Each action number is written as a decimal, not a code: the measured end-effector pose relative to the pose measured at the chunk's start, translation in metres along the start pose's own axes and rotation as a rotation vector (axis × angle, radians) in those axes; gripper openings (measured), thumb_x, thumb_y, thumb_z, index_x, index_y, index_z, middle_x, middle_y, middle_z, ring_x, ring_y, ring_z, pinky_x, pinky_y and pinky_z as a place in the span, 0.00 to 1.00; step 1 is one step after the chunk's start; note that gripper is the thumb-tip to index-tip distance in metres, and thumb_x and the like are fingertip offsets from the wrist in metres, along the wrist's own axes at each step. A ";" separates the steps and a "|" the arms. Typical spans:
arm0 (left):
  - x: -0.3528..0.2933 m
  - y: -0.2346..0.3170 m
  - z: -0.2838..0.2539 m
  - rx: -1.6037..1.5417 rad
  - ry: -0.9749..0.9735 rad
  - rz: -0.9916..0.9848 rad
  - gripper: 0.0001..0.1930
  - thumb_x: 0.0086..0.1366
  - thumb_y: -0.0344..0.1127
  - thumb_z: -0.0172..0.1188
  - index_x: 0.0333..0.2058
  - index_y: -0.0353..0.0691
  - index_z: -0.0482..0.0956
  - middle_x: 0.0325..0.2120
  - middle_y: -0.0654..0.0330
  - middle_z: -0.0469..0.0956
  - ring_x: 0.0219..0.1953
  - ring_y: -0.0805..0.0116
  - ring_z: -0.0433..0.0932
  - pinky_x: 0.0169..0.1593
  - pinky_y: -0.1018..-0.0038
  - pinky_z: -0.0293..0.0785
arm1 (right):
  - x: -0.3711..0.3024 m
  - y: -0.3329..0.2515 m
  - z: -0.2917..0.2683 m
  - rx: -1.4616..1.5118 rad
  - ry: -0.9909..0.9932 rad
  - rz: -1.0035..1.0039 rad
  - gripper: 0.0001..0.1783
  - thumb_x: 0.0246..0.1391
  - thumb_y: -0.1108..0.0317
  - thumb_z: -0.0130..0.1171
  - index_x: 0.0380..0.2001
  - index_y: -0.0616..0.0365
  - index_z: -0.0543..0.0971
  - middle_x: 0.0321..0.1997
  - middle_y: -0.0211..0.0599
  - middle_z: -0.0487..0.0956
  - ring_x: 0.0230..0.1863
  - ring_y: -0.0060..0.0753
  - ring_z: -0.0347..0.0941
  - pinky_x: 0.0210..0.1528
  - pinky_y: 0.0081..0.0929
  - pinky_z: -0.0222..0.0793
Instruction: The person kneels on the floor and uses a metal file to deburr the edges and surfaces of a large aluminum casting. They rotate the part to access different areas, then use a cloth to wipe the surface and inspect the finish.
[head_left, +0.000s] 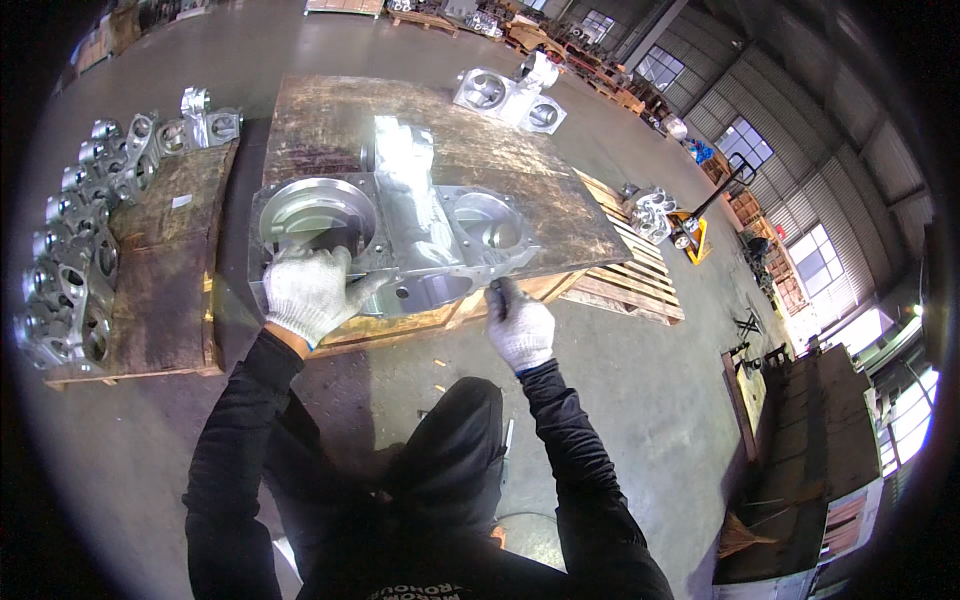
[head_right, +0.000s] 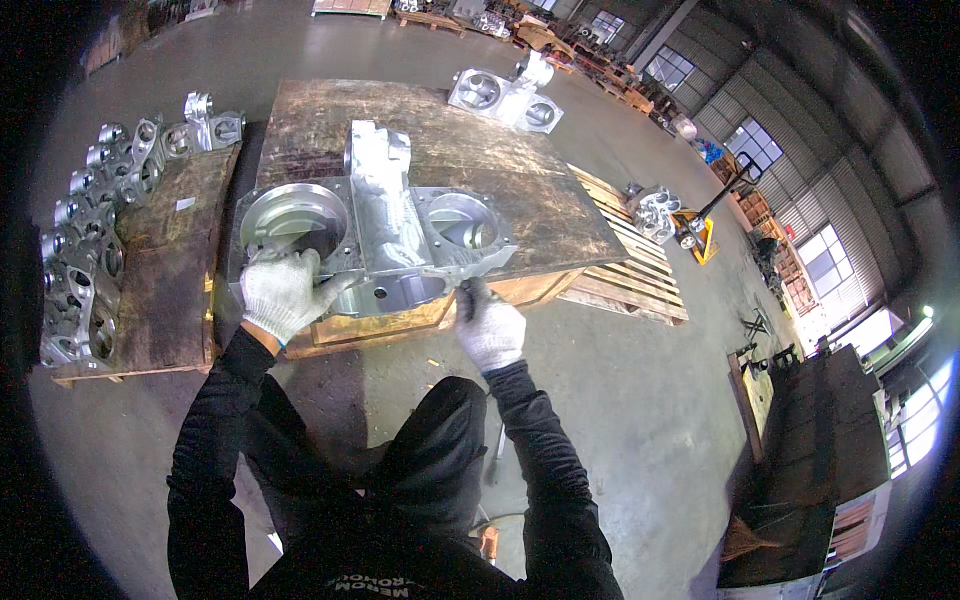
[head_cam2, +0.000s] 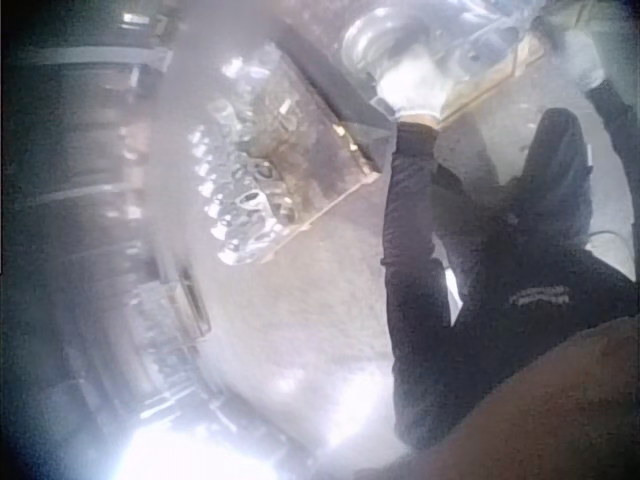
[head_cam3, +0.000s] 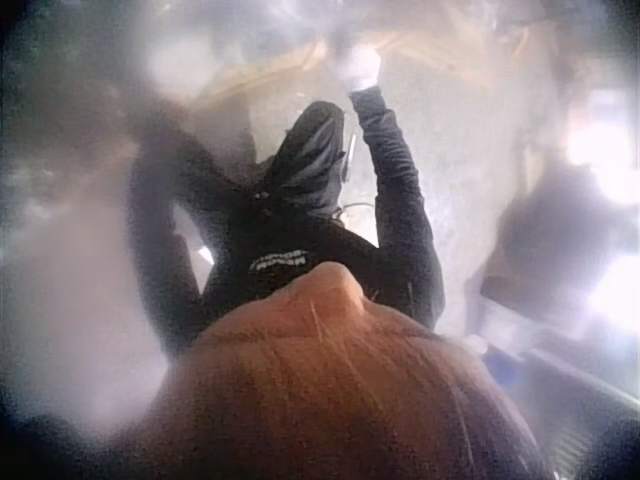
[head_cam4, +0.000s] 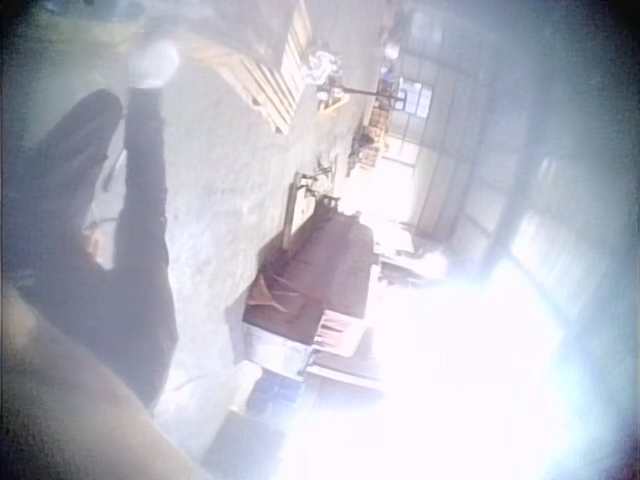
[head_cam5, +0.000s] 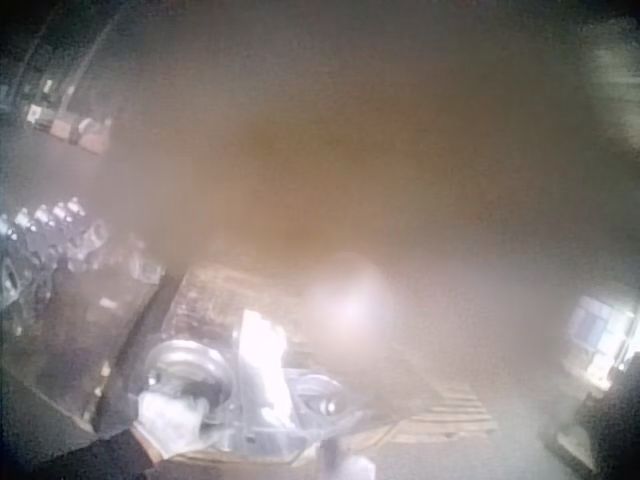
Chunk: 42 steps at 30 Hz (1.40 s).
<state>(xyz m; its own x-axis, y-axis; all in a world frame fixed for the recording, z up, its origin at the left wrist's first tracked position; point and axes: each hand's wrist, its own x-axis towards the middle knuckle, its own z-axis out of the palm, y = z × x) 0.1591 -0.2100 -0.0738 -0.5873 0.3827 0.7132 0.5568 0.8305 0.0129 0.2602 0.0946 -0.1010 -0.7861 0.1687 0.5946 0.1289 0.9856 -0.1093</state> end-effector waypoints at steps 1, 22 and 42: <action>0.000 0.000 -0.001 0.028 -0.021 -0.007 0.34 0.59 0.75 0.62 0.23 0.44 0.81 0.15 0.54 0.78 0.19 0.55 0.81 0.26 0.59 0.75 | 0.000 -0.003 -0.003 0.058 0.054 -0.010 0.11 0.66 0.57 0.59 0.43 0.50 0.82 0.27 0.46 0.85 0.27 0.53 0.83 0.29 0.47 0.78; 0.002 0.001 -0.002 -0.027 0.021 0.010 0.34 0.59 0.74 0.64 0.19 0.44 0.80 0.14 0.54 0.77 0.17 0.54 0.79 0.26 0.60 0.75 | 0.000 0.006 0.016 0.050 0.149 0.184 0.16 0.66 0.55 0.59 0.46 0.53 0.85 0.32 0.48 0.86 0.31 0.52 0.85 0.33 0.45 0.80; 0.001 -0.003 0.010 -0.030 0.172 0.082 0.34 0.56 0.74 0.67 0.17 0.45 0.77 0.08 0.57 0.72 0.12 0.59 0.75 0.20 0.64 0.72 | -0.008 -0.047 0.027 -0.023 0.275 0.238 0.12 0.65 0.60 0.61 0.44 0.55 0.83 0.27 0.45 0.84 0.24 0.51 0.82 0.26 0.42 0.77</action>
<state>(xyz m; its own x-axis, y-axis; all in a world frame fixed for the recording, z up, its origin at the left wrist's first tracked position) 0.1508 -0.2078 -0.0804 -0.4315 0.3717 0.8220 0.6177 0.7858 -0.0311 0.2443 0.0464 -0.1223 -0.5411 0.3862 0.7470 0.3046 0.9180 -0.2539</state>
